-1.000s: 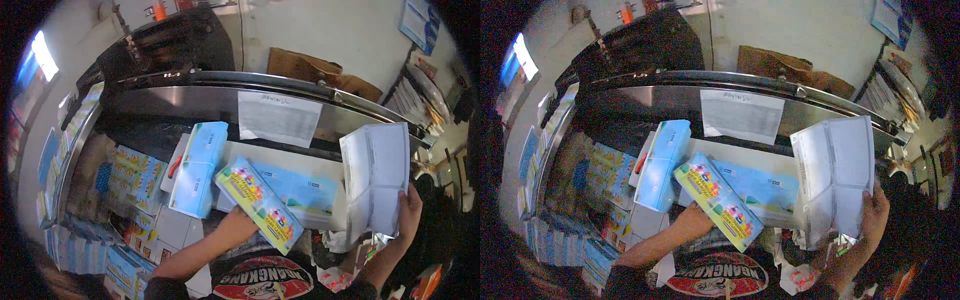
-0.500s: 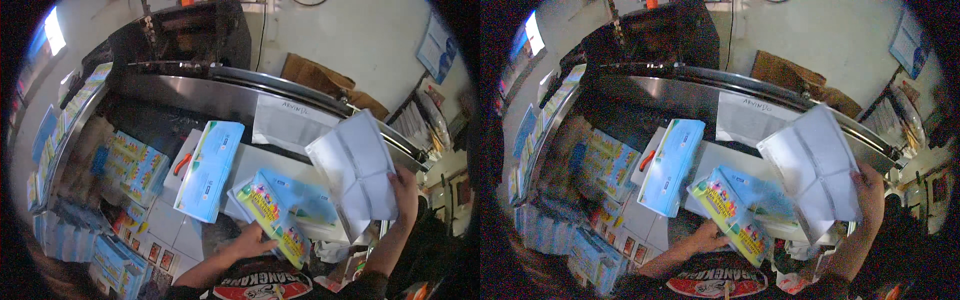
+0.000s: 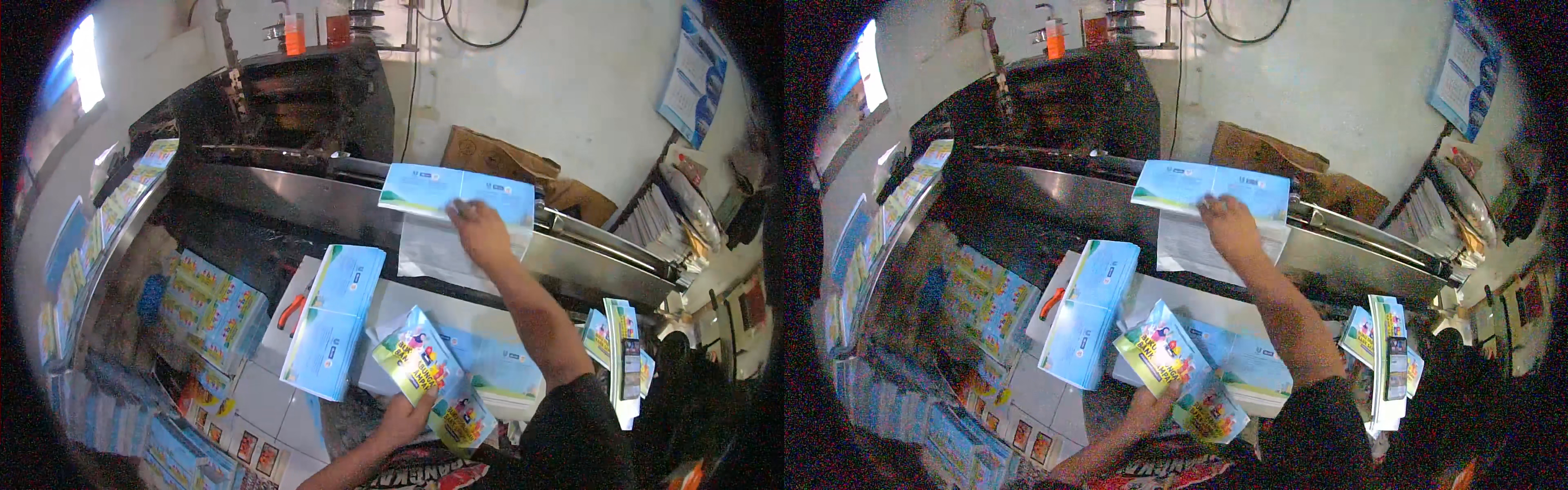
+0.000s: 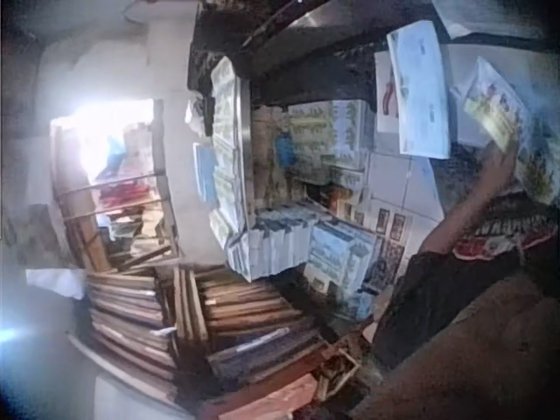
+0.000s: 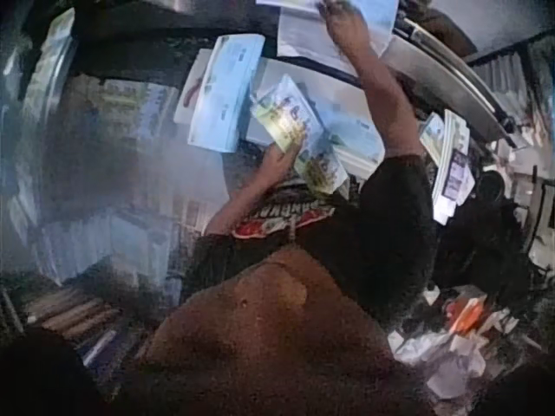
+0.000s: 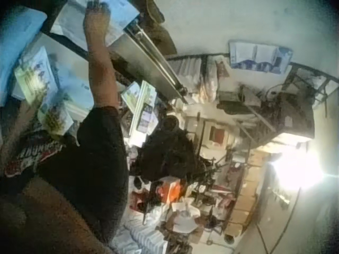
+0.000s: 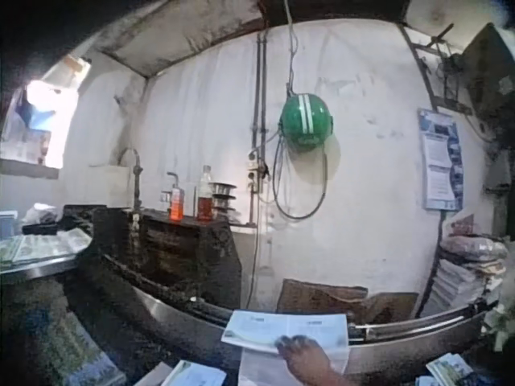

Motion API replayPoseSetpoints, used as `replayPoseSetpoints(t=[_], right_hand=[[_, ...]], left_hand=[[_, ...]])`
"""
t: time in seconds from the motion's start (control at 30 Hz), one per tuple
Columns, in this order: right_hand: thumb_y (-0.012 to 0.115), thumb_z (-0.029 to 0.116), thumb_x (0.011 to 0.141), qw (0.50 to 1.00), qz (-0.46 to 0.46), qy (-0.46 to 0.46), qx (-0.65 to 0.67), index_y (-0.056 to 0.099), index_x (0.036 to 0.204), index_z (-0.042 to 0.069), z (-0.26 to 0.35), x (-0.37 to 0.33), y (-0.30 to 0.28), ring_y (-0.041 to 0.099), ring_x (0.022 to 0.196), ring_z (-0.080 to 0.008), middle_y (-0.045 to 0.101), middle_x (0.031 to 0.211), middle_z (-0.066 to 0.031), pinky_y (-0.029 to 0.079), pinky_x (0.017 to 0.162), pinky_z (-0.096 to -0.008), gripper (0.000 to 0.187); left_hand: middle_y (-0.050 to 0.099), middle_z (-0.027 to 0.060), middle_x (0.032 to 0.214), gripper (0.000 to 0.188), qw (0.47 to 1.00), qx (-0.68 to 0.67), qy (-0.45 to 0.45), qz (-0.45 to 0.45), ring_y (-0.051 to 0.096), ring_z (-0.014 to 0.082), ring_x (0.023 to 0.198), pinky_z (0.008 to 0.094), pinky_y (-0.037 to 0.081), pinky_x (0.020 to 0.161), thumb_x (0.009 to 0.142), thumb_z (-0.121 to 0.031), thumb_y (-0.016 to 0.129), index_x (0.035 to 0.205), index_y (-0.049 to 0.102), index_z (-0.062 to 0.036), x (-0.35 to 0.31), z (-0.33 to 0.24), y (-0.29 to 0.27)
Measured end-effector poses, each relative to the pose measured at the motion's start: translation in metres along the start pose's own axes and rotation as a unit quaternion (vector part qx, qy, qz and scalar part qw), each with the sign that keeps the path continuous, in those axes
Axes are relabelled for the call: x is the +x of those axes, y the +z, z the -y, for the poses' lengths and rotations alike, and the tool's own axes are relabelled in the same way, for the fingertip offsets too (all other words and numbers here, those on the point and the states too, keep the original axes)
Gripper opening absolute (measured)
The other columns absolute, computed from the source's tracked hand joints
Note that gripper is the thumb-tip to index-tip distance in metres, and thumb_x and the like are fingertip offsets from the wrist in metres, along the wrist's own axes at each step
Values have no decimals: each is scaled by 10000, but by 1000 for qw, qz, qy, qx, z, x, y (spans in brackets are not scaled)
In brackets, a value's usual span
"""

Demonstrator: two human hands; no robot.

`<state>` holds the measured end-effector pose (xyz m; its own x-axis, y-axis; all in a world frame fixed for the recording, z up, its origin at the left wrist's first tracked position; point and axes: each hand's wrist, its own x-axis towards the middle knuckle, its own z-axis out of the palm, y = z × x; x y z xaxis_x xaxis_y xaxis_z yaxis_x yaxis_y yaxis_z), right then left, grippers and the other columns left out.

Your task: The person folds paper sheets, inserts them into booklet covers, and aligns and stacks the assembled booklets by hand.

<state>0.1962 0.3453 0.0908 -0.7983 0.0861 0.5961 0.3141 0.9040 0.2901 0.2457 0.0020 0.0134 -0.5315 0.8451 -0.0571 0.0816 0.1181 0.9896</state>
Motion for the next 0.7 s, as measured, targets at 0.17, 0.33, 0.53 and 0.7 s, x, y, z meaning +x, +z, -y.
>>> replayPoseSetpoints(t=[0.17, 0.33, 0.53, 0.7], right_hand=[[585, 187, 869, 973, 85, 116, 178, 646, 1105, 66, 3, -35, -37, 584, 1060, -314, 630, 1149, -143, 479, 900, -414, 272], [720, 386, 786, 934, -12, -84, 348, 641, 1038, 60, 43, -33, -198, 601, 988, -300, 639, 1064, -131, 443, 876, -364, 420], [696, 344, 795, 972, 2, 32, 235, 606, 811, 96, 58, -94, -222, 580, 782, -260, 586, 809, -63, 412, 723, -401, 265], [655, 270, 861, 932, 84, 92, 339, 599, 676, 35, 53, -142, -240, 554, 570, -232, 523, 573, -96, 417, 590, -366, 305]], left_hand=[[672, 106, 981, 295, 994, -101, 1, 48, 613, 160, 888, 332, 489, 787, 973, -218, 522, 1130, 597, 19, 1, -30, -11], [669, 105, 947, 274, 990, -29, 59, 127, 615, 159, 857, 340, 495, 773, 973, -189, 521, 1164, 576, -1, 8, -64, -25], [661, 147, 851, 272, 964, 72, 72, 247, 630, 196, 764, 375, 501, 706, 959, -241, 550, 1077, 593, 0, 4, -89, -3], [657, 174, 807, 260, 939, 219, 84, 250, 637, 215, 714, 367, 502, 681, 945, -246, 575, 1043, 624, -11, -14, -96, 1]])
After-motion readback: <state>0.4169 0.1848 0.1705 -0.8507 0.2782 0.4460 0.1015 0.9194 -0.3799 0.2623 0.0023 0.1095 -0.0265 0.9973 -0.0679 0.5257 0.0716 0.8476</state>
